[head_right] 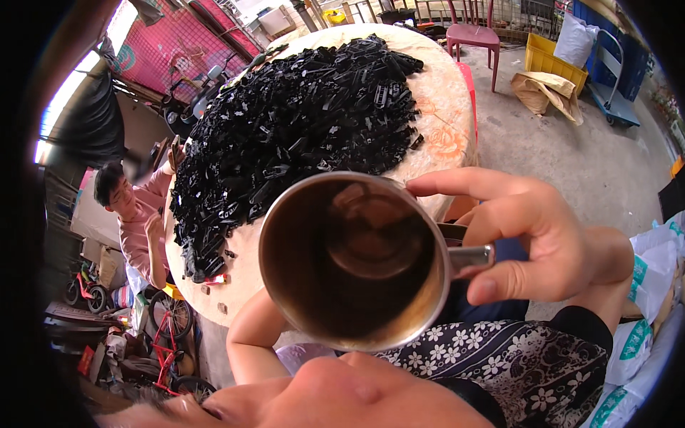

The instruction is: The recorder is assembling small black plastic components by hand at a table.

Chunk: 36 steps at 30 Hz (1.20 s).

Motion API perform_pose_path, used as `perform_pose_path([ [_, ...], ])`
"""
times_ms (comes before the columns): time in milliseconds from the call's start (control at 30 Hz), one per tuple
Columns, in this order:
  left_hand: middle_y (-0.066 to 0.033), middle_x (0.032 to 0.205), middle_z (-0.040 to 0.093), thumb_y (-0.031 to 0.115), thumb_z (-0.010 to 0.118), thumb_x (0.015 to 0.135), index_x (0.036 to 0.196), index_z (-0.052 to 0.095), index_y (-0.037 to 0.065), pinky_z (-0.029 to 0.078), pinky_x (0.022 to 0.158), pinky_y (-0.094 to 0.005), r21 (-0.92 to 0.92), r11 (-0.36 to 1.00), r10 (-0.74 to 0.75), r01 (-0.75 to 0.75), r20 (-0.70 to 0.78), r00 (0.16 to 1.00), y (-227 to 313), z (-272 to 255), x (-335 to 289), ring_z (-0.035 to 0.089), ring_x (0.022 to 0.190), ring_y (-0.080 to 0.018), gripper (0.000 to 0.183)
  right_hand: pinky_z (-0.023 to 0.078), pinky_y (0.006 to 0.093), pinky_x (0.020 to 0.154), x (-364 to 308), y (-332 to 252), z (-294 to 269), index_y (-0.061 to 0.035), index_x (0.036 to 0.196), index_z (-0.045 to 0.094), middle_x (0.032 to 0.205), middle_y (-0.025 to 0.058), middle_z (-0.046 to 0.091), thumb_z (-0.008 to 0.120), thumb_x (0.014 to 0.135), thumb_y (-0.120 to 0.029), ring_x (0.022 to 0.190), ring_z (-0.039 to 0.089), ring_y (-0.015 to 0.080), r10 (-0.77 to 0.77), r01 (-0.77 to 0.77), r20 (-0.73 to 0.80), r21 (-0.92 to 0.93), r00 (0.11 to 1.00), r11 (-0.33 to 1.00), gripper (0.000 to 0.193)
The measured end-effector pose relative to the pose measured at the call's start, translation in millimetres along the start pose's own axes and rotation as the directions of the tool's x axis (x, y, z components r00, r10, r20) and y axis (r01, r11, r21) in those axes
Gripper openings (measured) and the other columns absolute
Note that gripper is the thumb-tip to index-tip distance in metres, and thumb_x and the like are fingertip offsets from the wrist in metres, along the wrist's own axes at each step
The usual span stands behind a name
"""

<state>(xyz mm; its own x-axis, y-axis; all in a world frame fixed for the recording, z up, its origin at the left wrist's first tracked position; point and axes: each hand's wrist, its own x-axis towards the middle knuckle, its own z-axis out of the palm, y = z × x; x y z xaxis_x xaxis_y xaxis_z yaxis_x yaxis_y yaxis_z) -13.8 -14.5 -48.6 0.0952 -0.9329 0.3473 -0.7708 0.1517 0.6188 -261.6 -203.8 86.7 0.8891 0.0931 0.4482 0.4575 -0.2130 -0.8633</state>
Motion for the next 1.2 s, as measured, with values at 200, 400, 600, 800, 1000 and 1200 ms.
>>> perform_pose_path([
  [200,-0.0204,0.110,0.052,0.020,0.061,0.075,0.117,0.051,-0.003,0.043,0.090,-0.0405,0.026,1.000,0.014,-0.013,-0.025,1.000,5,0,0,0.049,0.103,-0.0375,0.049,0.045,0.0447,0.093,-5,-18,-1,0.0023,0.094,0.065,0.140,0.0370,0.019,0.075,0.077,-0.026,0.116,0.048,0.0479,-0.032,0.035,0.144,-0.018,0.989,0.999,0.034],
  [400,-0.0204,0.112,0.053,0.019,0.061,0.075,0.119,0.050,-0.002,0.043,0.089,-0.0402,0.059,0.998,0.040,-0.038,-0.027,0.999,9,-2,-1,0.050,0.101,-0.0371,0.050,0.051,0.0451,0.086,-9,-32,5,-0.0036,0.081,0.070,0.137,0.0357,0.029,0.082,0.066,-0.039,0.108,0.056,0.0450,-0.073,0.081,0.051,-0.188,0.996,0.979,0.041],
  [600,-0.0205,0.114,0.053,0.019,0.061,0.075,0.125,0.047,0.000,0.043,0.090,-0.0402,0.070,0.997,0.027,-0.025,-0.038,0.999,11,-3,1,0.051,0.102,-0.0369,0.055,0.053,0.0455,0.082,-10,-35,8,-0.0098,0.078,0.071,0.134,0.0342,0.035,0.083,0.062,-0.041,0.111,0.054,0.0453,-0.178,0.166,-0.020,-0.269,0.984,0.949,0.037],
  [800,-0.0206,0.116,0.053,0.018,0.062,0.075,0.130,0.044,0.002,0.044,0.090,-0.0407,0.063,0.998,0.001,0.001,-0.021,1.000,15,-4,3,0.052,0.103,-0.0368,0.060,0.052,0.0465,0.084,-12,-39,7,-0.0097,0.078,0.070,0.135,0.0352,0.032,0.081,0.066,-0.039,0.116,0.049,0.0465,-0.182,0.173,-0.001,-0.298,0.983,0.939,0.034],
  [1000,-0.0215,0.118,0.052,0.019,0.061,0.075,0.129,0.044,0.001,0.043,0.092,-0.0417,0.047,0.999,0.022,-0.020,-0.041,0.999,16,-4,3,0.051,0.106,-0.0378,0.059,0.051,0.0469,0.085,-12,-49,4,-0.0083,0.078,0.069,0.135,0.0369,0.031,0.079,0.069,-0.040,0.117,0.047,0.0490,-0.153,0.155,0.034,-0.341,0.988,0.927,0.035],
  [1200,-0.0229,0.118,0.051,0.022,0.060,0.076,0.126,0.046,-0.001,0.041,0.094,-0.0423,0.078,0.996,0.038,-0.036,-0.019,0.999,14,-5,2,0.050,0.107,-0.0388,0.057,0.051,0.0464,0.085,-11,-44,4,-0.0059,0.081,0.069,0.134,0.0374,0.031,0.078,0.072,-0.037,0.118,0.046,0.0494,-0.195,0.193,0.024,-0.290,0.981,0.937,0.034],
])
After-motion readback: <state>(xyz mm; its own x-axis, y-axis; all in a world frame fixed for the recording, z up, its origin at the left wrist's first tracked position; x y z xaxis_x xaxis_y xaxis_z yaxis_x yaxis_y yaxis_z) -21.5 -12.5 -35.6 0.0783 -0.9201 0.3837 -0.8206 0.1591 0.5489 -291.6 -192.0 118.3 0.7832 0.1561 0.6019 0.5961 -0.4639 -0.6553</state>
